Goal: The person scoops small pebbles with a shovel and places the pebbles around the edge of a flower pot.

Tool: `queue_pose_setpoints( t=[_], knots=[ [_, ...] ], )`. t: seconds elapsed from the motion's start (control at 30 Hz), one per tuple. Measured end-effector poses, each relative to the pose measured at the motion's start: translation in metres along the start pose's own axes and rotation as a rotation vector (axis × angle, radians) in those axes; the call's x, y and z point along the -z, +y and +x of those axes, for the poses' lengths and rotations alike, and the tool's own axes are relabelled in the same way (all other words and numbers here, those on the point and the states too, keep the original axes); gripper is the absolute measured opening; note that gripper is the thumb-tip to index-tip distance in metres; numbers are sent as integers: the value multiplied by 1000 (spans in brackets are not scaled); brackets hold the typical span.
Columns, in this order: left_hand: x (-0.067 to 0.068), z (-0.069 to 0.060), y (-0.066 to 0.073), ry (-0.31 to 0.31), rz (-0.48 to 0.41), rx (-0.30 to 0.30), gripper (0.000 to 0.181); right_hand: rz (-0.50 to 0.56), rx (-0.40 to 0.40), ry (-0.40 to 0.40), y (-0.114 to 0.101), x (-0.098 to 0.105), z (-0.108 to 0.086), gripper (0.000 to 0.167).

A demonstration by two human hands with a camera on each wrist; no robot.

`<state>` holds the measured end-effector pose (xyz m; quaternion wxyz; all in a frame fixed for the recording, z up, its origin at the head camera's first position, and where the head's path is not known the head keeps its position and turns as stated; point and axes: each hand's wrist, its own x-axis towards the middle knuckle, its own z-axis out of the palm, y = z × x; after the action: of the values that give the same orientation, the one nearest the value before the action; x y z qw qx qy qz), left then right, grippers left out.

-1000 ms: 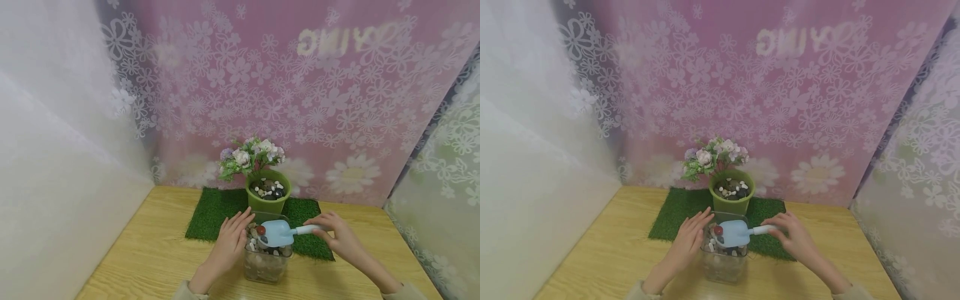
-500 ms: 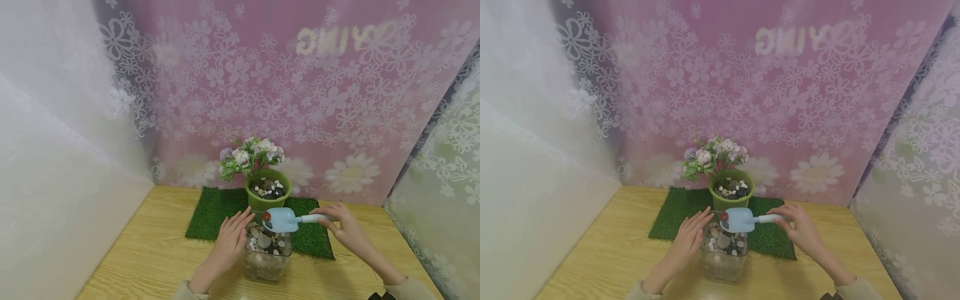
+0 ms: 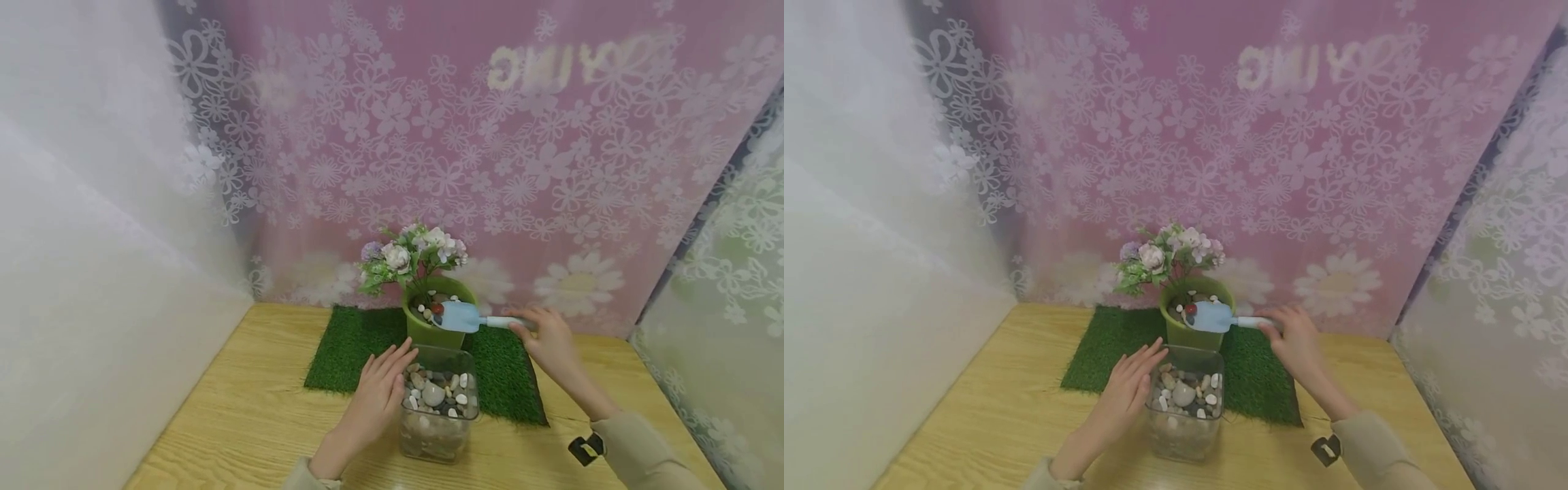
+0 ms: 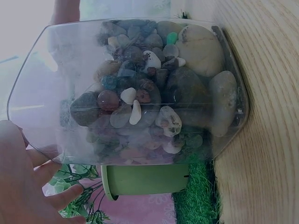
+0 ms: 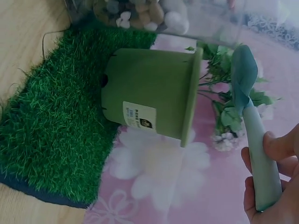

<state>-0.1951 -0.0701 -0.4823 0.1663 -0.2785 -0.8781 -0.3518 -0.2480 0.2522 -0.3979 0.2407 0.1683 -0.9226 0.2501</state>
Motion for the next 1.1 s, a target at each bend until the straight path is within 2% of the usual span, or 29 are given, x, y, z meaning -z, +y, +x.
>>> queue_pose_setpoints(
  t=[0.13,0.3,0.53,0.67,0.87,1.0,1.1],
  knots=[
    [0,0,2,-3,-11,-3,46,-7,-15,7,7,-16,12,21],
    [-1,0,2,5,-6,-6,46,-79,35,-13,7,-31,29,19],
    [-1,0,2,5,-3,-10,46,-242,157,-37,-16,-43,56,17],
    [-2,0,2,3,6,-9,46,-348,246,12,-33,-45,66,14],
    [-2,0,2,10,8,-8,46,-474,364,89,-42,-47,67,16],
    [-1,0,1,14,7,-2,45,-470,360,110,-40,-42,65,15],
    [0,0,1,18,3,-3,45,-397,315,113,-33,-34,63,14]
  ],
)
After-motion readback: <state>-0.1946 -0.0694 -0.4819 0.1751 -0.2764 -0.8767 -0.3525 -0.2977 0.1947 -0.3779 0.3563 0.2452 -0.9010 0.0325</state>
